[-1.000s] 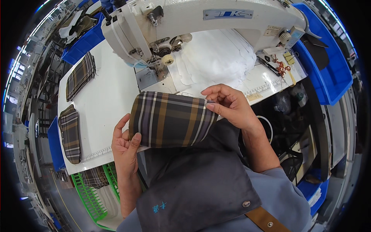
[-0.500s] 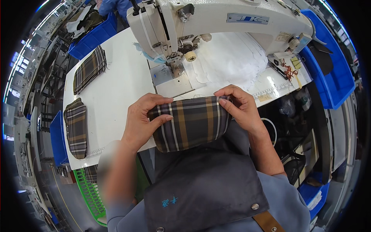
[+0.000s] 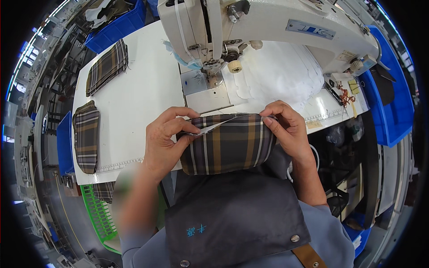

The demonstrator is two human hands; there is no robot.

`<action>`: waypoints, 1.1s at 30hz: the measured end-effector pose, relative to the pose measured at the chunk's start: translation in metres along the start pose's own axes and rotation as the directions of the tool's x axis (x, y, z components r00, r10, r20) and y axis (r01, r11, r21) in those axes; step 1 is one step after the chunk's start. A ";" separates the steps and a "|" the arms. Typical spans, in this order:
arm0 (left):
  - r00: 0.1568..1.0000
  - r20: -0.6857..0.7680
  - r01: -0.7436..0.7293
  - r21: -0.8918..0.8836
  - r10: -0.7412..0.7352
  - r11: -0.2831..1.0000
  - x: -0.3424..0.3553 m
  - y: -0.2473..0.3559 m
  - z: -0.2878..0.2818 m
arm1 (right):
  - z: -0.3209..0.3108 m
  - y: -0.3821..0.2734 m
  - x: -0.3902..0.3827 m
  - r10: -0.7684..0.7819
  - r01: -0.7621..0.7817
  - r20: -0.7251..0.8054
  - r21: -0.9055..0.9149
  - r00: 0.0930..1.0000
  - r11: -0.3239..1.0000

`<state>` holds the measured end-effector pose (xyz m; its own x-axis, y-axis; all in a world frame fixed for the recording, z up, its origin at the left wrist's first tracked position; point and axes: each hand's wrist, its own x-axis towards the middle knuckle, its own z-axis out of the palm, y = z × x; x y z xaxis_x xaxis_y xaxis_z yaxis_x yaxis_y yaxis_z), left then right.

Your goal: The recorder aligns plaid leather pouch components and sews them together using an industrial sewing machine.

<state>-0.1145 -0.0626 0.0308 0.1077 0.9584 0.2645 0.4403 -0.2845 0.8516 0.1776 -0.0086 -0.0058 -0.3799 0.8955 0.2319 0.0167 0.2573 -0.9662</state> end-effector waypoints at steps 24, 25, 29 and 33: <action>0.956 -0.179 0.141 -0.415 -0.232 0.899 -0.002 -0.026 0.012 | 0.018 -0.012 0.010 -0.061 0.078 0.074 -0.255 0.995 0.964; 0.946 -0.164 0.174 -0.470 -0.279 0.865 0.001 -0.027 0.013 | 0.016 -0.013 0.009 0.023 0.012 0.120 -0.281 0.992 0.960; 0.947 -0.020 0.223 -0.675 -0.320 0.703 -0.006 -0.024 0.009 | 0.025 -0.009 0.009 0.043 -0.026 0.046 -0.320 0.998 0.947; 0.995 -0.083 -0.060 -0.154 0.048 0.986 -0.039 -0.024 0.008 | 0.033 -0.008 0.012 0.041 -0.069 -0.146 -0.196 0.988 0.978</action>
<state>-0.1226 -0.0929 -0.0035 0.0545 0.9384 0.3412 0.2904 -0.3419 0.8938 0.1425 -0.0123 0.0004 -0.2401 0.9486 0.2061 0.2235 0.2606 -0.9392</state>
